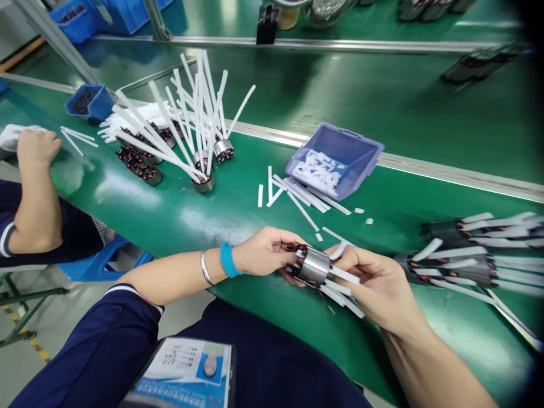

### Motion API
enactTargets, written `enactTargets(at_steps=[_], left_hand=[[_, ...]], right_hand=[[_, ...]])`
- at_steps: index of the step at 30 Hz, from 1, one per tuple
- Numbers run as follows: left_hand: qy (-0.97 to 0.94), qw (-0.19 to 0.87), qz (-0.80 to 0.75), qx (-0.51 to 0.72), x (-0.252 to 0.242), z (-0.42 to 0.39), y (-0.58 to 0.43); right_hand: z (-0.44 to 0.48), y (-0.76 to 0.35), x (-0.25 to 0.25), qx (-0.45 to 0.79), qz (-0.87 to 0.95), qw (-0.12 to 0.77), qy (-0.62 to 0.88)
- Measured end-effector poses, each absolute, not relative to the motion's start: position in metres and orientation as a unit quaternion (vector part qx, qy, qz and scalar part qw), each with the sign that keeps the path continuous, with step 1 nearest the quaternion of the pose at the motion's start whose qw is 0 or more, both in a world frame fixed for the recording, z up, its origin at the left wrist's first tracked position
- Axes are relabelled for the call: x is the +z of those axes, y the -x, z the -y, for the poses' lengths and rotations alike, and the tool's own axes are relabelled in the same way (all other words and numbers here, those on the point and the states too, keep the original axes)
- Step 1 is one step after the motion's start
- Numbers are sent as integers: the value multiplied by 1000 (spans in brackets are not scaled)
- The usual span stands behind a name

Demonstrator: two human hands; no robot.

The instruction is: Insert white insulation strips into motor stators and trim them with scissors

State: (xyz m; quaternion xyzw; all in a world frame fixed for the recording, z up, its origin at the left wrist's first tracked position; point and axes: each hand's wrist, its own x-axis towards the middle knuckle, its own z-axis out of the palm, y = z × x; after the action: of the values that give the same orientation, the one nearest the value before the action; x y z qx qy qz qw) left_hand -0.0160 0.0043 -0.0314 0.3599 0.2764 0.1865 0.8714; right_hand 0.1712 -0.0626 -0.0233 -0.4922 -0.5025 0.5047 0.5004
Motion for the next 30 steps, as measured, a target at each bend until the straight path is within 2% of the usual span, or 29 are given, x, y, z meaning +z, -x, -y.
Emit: enactTargets(at_steps=[5, 9, 12, 17, 21, 25, 30], left_hand=[[-307, 886, -276, 211, -27, -8, 23], [-343, 863, -282, 241, -27, -8, 23], [-378, 831, -317, 258, -27, -6, 16], [-393, 809, -379, 218, -21, -5, 8], [-390, 773, -436, 246, -16, -6, 6], [-379, 750, -483, 245, -13, -6, 4], [-375, 761, -480, 225, -12, -8, 5]], right_hand=[[62, -175, -24, 535, 480, 540, 437], [64, -162, -29, 393, 604, 553, 418], [63, -146, -33, 322, 606, 554, 472], [59, -142, -39, 432, 537, 555, 465], [59, -147, -47, 505, 445, 587, 449], [61, -155, -55, 426, 418, 633, 493], [61, -168, -55, 361, 514, 572, 527]])
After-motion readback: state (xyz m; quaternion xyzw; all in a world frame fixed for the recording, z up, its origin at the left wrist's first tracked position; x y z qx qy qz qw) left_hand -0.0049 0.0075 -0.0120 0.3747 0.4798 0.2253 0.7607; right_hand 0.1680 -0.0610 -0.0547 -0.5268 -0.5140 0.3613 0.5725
